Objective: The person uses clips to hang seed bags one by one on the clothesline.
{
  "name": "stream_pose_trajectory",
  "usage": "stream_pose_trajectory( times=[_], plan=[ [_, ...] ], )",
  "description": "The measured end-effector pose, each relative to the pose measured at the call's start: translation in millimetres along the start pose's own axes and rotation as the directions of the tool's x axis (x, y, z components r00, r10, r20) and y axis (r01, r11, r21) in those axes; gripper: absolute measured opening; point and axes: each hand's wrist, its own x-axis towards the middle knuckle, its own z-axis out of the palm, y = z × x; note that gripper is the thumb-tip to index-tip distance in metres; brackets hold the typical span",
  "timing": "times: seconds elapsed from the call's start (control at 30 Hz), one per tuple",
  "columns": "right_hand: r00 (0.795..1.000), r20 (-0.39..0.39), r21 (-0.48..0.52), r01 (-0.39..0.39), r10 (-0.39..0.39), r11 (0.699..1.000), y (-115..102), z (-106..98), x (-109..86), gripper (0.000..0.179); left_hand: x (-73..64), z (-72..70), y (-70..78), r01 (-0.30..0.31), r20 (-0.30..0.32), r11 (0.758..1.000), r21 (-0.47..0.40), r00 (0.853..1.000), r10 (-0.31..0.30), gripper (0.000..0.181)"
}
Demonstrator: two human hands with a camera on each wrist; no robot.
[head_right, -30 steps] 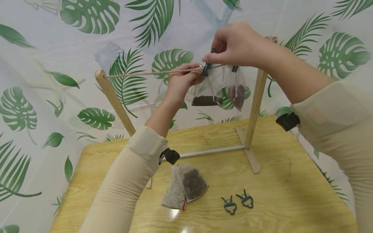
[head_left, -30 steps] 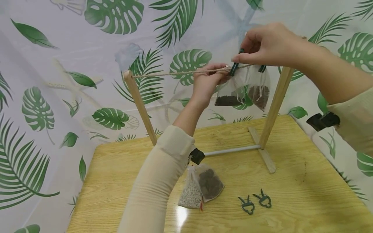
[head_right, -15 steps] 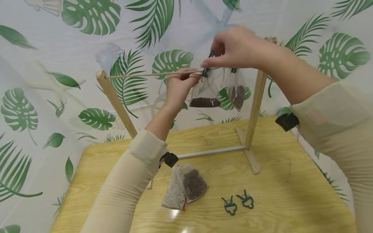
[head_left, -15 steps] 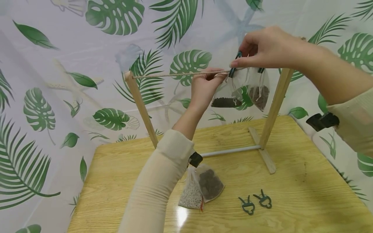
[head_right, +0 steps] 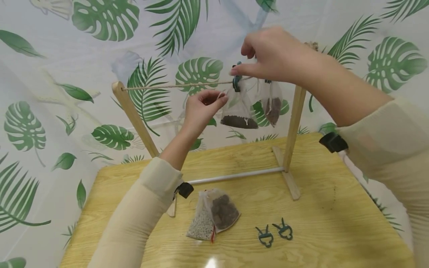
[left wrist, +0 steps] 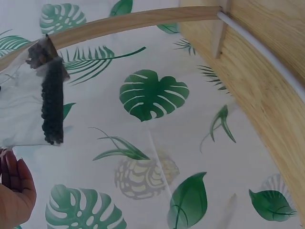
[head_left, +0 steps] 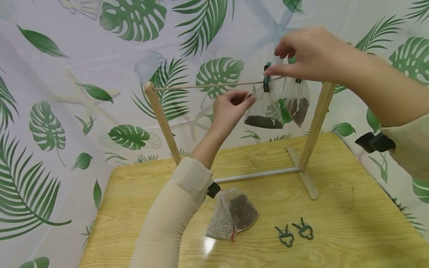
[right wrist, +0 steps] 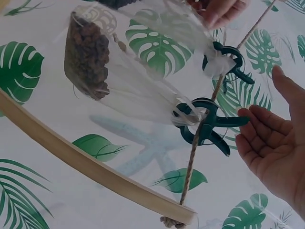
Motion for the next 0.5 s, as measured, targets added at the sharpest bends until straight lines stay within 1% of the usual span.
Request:
stream_pose_trajectory(
  times=[0.13,0.2,0.3,0.37,0.5],
  plan=[
    [0.997,-0.053,-0.008,0.056,-0.057,0.998,-5,-2,-3.8,0.042,-8.1,-5.9,-7.0,-0.024,0.013,0.999,0.031,1.000,0.023,0.023],
    [0.991,-0.082,-0.020,0.104,-0.105,0.994,-8,-2,-6.1,0.039,-11.5,-8.5,-9.1,-0.021,0.027,0.999,0.035,0.999,0.020,0.023],
    [0.977,-0.117,-0.036,0.173,-0.176,0.984,-10,0,-8.8,0.035,-17.0,-12.7,-12.2,-0.006,0.065,0.999,0.040,0.998,0.003,0.024],
    [0.965,-0.141,-0.043,0.218,-0.222,0.975,-12,3,-11.5,0.032,-22.7,-15.5,-13.6,0.014,0.095,0.999,0.046,0.995,-0.018,0.024],
    [0.930,-0.174,-0.045,0.320,-0.323,0.946,-14,8,-18.2,0.030,-36.1,-19.0,-16.8,0.019,0.149,0.999,0.041,0.989,-0.025,0.025]
  ],
)
